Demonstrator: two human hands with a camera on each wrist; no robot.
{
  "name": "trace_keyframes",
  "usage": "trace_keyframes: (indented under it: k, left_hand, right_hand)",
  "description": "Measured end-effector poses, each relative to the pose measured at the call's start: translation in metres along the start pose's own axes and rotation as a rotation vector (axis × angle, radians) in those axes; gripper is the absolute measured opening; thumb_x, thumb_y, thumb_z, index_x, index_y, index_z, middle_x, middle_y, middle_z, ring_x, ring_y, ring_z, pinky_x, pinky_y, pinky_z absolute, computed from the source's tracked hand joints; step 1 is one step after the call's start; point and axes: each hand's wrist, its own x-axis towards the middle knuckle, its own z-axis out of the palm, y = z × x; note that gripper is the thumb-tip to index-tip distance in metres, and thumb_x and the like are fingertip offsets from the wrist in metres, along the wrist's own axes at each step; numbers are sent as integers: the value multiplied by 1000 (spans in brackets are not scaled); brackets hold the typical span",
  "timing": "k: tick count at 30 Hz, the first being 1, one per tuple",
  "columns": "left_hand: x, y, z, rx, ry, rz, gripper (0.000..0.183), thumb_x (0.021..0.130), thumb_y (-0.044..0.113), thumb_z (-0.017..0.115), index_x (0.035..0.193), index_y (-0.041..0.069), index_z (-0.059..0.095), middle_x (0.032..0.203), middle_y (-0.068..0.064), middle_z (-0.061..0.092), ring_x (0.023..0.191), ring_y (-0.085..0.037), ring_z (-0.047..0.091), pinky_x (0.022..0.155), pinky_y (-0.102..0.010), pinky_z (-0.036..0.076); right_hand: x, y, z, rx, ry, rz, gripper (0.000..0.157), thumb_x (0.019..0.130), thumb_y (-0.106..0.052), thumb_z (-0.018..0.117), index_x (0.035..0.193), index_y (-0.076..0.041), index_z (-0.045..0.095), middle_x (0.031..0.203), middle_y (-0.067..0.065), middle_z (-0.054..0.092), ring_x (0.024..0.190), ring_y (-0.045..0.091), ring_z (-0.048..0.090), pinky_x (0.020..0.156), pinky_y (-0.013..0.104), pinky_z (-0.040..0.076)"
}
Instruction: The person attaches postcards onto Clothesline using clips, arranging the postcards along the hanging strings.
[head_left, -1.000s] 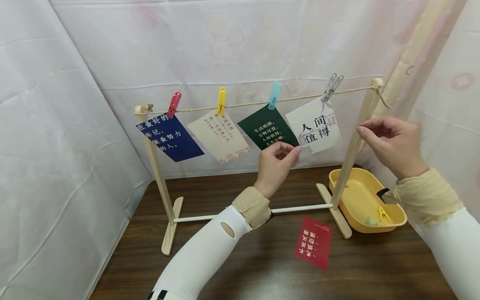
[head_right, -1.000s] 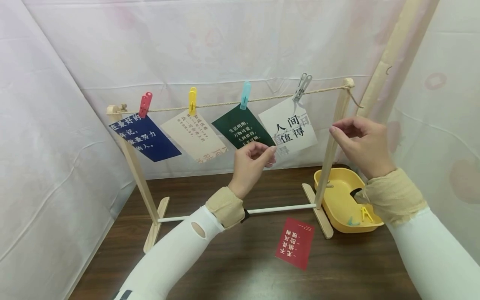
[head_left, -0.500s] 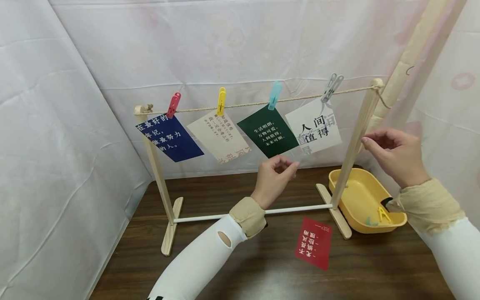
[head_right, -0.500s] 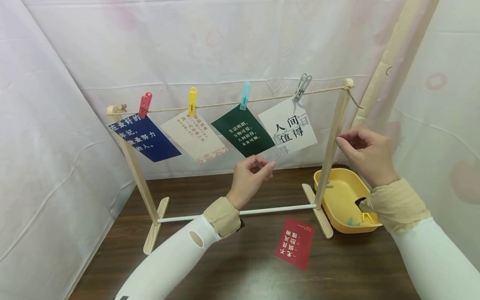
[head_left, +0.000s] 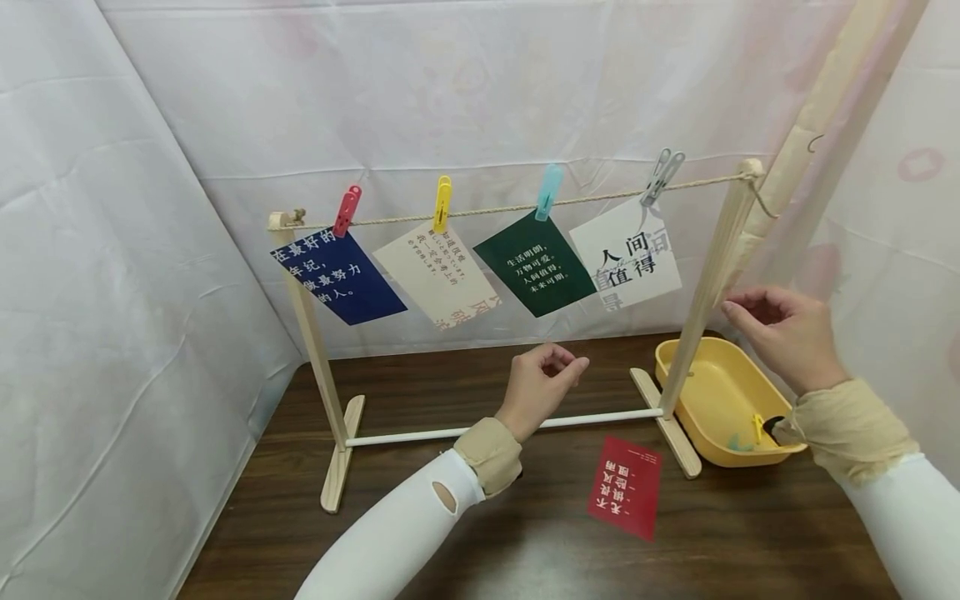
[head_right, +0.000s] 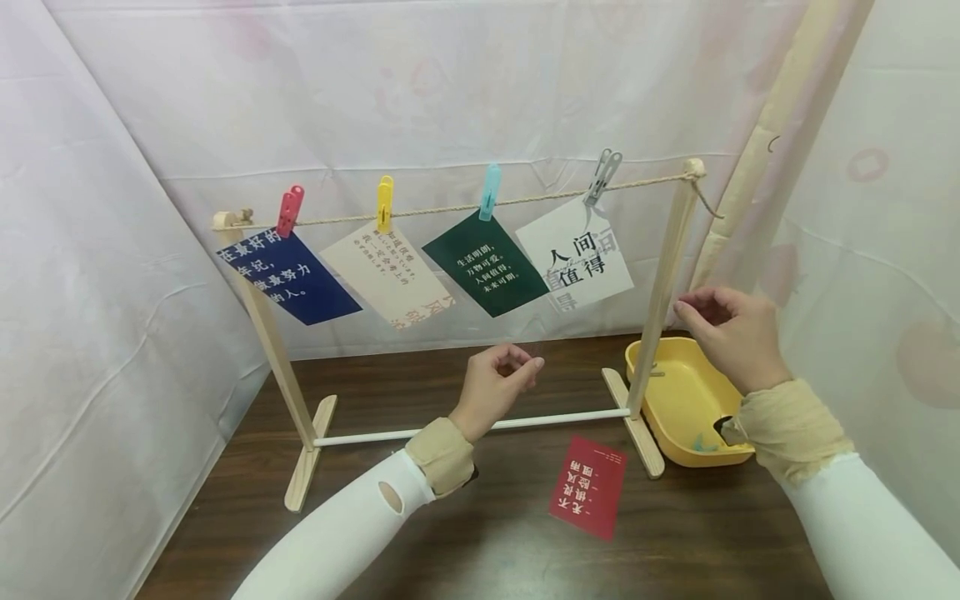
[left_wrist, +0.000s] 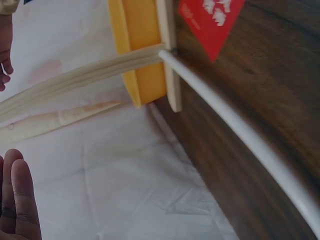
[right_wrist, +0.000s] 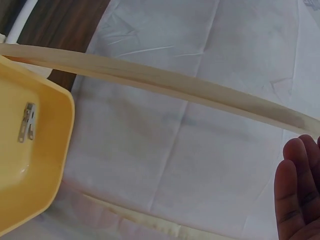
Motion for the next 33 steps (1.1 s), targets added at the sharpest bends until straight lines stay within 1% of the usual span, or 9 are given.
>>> trace_keyframes:
  k: [5,12,18,23,24,26,31,33]
  left_hand:
    - [-7,-11,1,33,-13,-29,21,103,24,78,94,5,75,78,-8,75,67,-1,62,63,-18,49]
    - [-19,-25,4,62,-40,-77,20,102,26,79,94,8,75,78,-5,76,66,-1,61,61,-18,49]
    - [-28,-35,7,121,-67,-86,18,100,25,81,94,10,75,79,-2,75,68,0,58,64,-17,49]
    - [-34,-43,12,165,-111,-92,19,99,26,83,96,10,75,80,0,75,71,2,59,67,-17,52]
    - [-36,-44,13,171,-124,-96,19,99,27,83,96,10,75,81,1,76,71,2,60,68,-17,53]
    - [-38,-47,15,189,-153,-109,20,99,29,83,99,10,75,84,2,76,73,2,60,69,-17,53]
    - [-41,-52,19,241,-243,-149,25,99,32,83,106,10,74,93,2,77,79,0,63,75,-18,55]
    - [-43,-54,21,283,-280,-158,28,98,34,83,110,9,75,100,0,77,87,-3,67,81,-20,56]
  right_hand:
    - [-6,11,1,-20,-9,5,8,89,15,76,97,15,74,82,-41,65,66,-18,58,64,2,45]
    - [-14,23,2,-50,-26,41,7,89,11,77,96,13,75,77,-40,63,64,-15,57,62,3,44]
    - [-21,35,1,-97,-64,61,6,93,3,79,97,7,77,77,-39,62,65,-14,57,62,5,44]
    - [-26,47,-1,-143,-130,96,8,96,-3,78,99,5,78,78,-37,62,67,-11,57,61,9,45]
    - [-27,49,-1,-157,-148,108,9,97,-4,78,99,4,79,78,-35,63,68,-11,57,61,9,45]
    - [-28,54,-2,-195,-190,131,11,98,-7,77,100,4,78,79,-26,67,69,-10,57,61,11,45]
    - [-30,67,0,-292,-296,173,13,99,-11,77,100,3,77,84,9,76,69,-9,54,61,14,45]
    - [-31,73,0,-323,-348,184,14,99,-11,77,101,3,77,88,15,78,70,-7,55,62,16,45]
